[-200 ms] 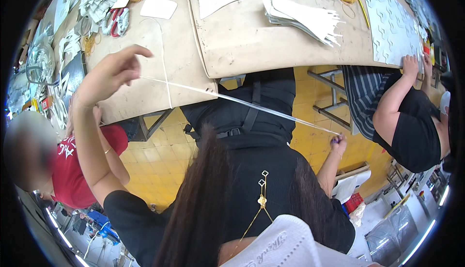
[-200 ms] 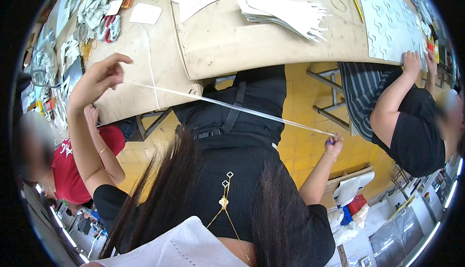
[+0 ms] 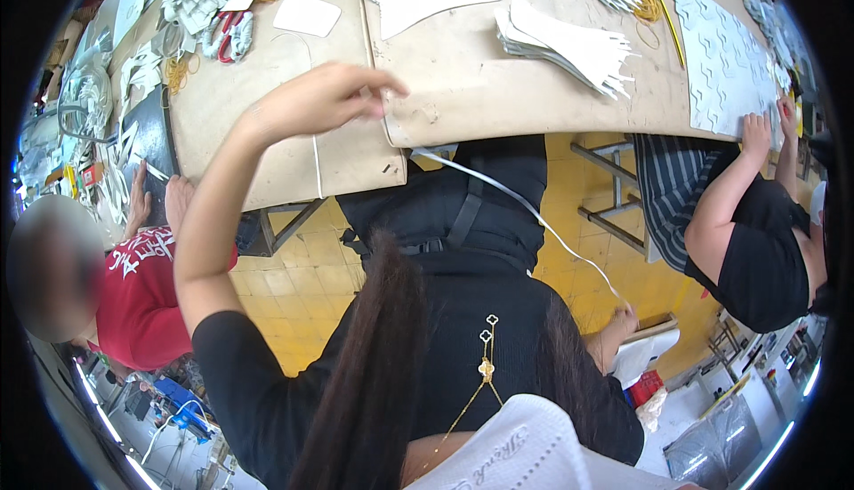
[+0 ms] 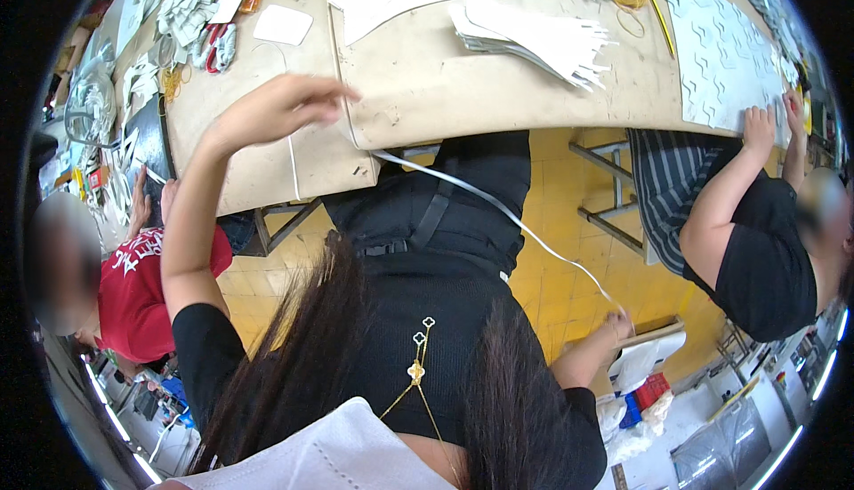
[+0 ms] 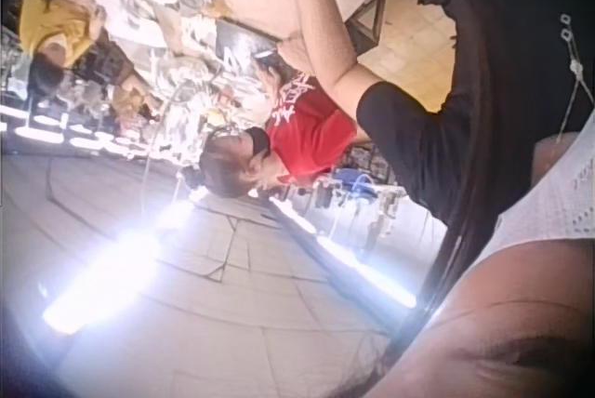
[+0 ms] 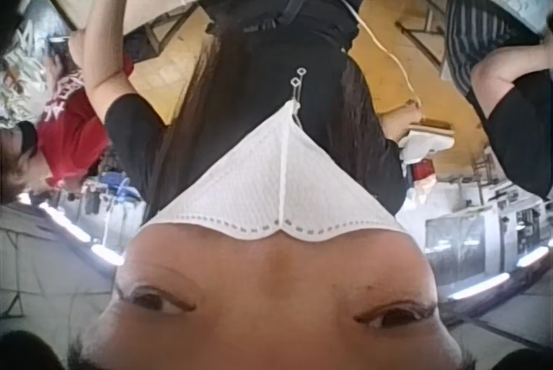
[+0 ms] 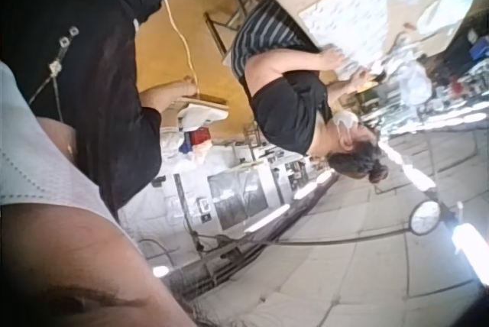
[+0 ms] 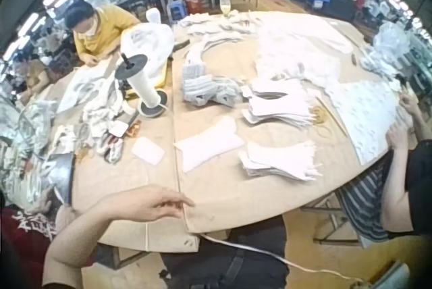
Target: The person hand-sews white fabric pieces using a needle and thread, stitching along the edges and stacking finished pieces on the table. The task is performed repeatedly in a workshop setting with other workers visible nearby.
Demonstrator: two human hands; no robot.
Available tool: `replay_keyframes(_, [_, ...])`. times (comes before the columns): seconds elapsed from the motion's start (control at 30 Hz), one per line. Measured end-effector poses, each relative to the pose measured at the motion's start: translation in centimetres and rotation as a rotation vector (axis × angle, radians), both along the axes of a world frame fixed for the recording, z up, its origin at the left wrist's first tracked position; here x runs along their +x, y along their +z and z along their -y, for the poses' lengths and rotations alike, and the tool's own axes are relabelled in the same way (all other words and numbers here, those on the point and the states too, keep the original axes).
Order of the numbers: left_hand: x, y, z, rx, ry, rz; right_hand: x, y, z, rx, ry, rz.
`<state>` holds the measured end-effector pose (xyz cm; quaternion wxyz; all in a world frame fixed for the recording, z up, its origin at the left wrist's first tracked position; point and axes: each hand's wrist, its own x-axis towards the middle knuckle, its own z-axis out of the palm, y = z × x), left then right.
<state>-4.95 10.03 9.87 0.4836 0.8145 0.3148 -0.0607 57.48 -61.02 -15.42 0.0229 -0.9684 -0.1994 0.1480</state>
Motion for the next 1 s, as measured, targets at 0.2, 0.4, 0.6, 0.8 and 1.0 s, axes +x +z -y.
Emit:
replay_keyframes(0.2, [6.6,-7.1,-6.7,0.826,0.385,-0.043,3.7,16.7,6.9,1.107,-0.944,0.573])
replay_keyframes(0.4, [7.6,-8.4,-8.1,0.875,0.385,-0.125,-1.7,27.7,-7.8,1.420,-0.542,-0.248])
replay_keyframes(0.6, [8.2,-8.2,-8.5,0.816,0.355,-0.092,-13.5,26.6,-35.8,0.384,0.386,-1.132])
replay_keyframes(0.8, [6.6,-6.1,-9.8,0.492,0.238,-0.085,-27.0,23.9,-56.3,0.542,0.911,-1.306])
replay_keyframes(1.0, [4.2,-3.0,-10.0,-0.033,0.235,-0.025,-37.5,21.9,-66.2,0.610,1.414,-0.430])
